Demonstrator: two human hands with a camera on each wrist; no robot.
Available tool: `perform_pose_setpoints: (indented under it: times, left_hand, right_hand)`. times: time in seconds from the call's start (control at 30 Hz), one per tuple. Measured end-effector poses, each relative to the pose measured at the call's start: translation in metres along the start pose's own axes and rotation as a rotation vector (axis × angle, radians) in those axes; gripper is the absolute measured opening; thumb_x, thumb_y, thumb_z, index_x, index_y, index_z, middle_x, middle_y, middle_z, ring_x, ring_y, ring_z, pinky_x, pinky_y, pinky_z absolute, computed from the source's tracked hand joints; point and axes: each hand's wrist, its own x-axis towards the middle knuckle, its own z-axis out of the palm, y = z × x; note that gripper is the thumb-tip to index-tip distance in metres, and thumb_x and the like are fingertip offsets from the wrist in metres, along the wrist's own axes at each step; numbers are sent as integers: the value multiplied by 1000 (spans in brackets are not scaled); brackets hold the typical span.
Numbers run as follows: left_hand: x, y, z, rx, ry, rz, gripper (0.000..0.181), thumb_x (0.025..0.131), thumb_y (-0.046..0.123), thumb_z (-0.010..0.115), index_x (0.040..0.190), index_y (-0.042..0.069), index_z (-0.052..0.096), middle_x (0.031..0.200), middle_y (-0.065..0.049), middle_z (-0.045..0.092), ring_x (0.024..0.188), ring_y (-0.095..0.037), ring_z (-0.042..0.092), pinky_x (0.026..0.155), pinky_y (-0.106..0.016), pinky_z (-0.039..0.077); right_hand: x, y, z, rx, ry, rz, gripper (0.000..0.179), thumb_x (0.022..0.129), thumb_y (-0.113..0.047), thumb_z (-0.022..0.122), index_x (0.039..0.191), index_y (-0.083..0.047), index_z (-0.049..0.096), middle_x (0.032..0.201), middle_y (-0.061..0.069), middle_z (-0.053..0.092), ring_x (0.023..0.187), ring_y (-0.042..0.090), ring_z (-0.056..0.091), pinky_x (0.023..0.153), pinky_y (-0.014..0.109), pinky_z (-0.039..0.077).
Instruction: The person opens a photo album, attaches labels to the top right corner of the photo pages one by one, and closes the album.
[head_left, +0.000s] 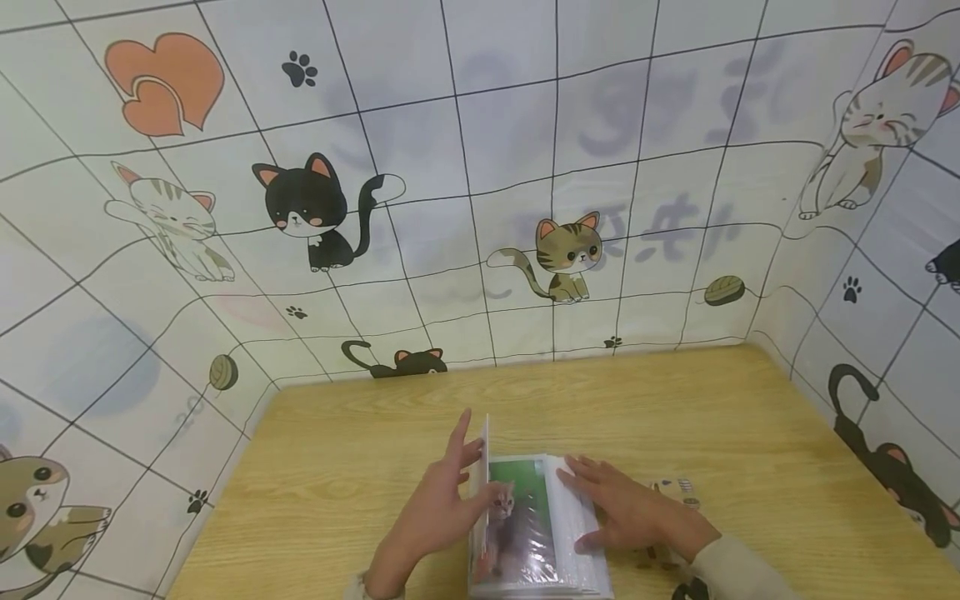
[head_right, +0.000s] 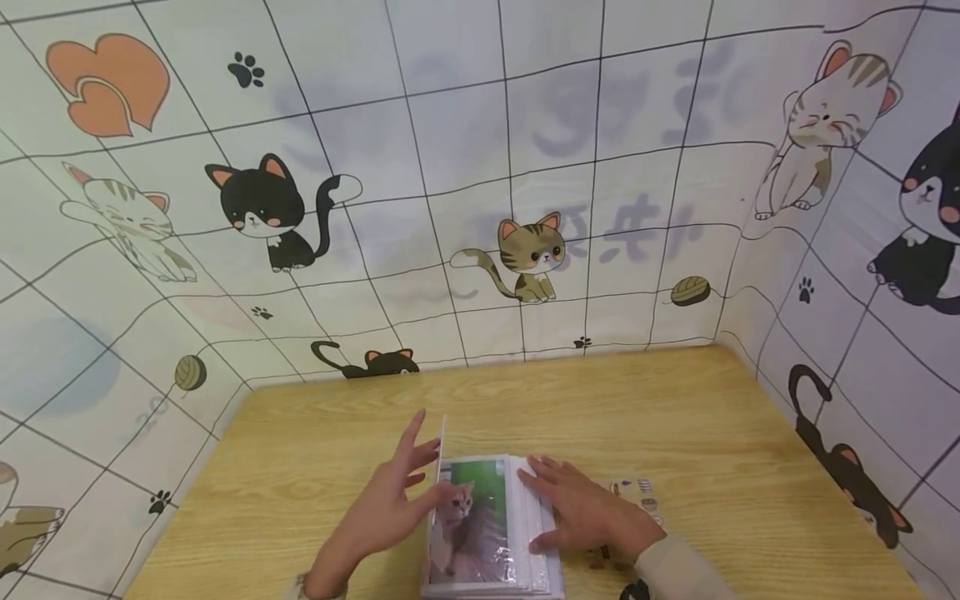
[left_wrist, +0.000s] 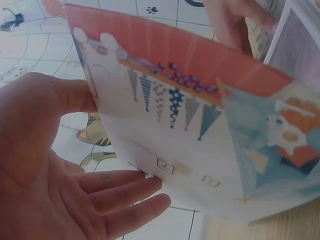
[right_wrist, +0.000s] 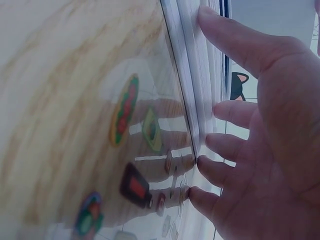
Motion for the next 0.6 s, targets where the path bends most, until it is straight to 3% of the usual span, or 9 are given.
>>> perform_pose_setpoints:
  times: [0.4,0.6]
  left_hand:
    - [-12,-14,-25,-143,-4,-45,91,94,10,62,160,22,0,147,-26,46,131,-39,51,101,-51,47]
    - [-17,-25,-39,-231,24,-106,92,91,-4,58,160,23,4,146,-23,48,127,-35,55,98,-40,51]
  right_hand:
    - [0,-2,1,6,8,-39,97,83,-64,65,153,-3,34,160,23,25,145,47,23,113,63,20]
    - [0,-3,-2,-15,3,-37,98,83,-64,65,153,-3,33,159,24,25,145,48,23,113,63,19]
